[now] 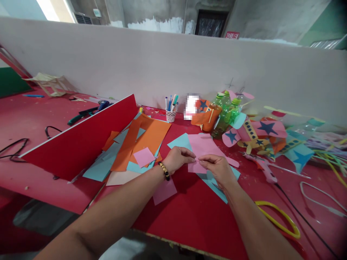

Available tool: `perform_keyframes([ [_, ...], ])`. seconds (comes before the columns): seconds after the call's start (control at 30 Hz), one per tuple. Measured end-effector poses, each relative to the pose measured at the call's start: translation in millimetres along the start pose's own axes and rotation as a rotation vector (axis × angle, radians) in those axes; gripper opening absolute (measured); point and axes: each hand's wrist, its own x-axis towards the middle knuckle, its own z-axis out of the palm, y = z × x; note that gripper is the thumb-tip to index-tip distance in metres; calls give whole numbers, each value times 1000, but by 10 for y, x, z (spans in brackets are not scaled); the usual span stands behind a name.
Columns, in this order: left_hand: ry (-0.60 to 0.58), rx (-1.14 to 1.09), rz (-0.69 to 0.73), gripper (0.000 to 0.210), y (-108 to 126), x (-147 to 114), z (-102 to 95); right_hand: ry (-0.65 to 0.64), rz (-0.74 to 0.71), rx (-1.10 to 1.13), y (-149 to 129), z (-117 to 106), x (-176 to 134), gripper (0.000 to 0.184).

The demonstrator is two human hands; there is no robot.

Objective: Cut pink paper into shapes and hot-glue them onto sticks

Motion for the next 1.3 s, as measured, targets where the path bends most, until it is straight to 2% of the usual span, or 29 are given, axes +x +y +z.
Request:
perform_keyframes([
  [0.27,14,-58,12,25,-33,16,-5,-38,2,-64,-8,10,6,20],
  [0.53,-14,141,63,21,-18,-5,-2,-25,9,-17,-35,6,-5,19],
  [0.87,-73,145,106,21,-39,17,-10,-17,-15,3,-11,32,-9,19],
  [1.1,-100,340,150,32,-67,21,-42,-23,-43,-65,-52,39,-24,20],
  [1.3,-134,282,134,35,-46,23,-45,-40,-40,-84,-90,41,-42,25],
])
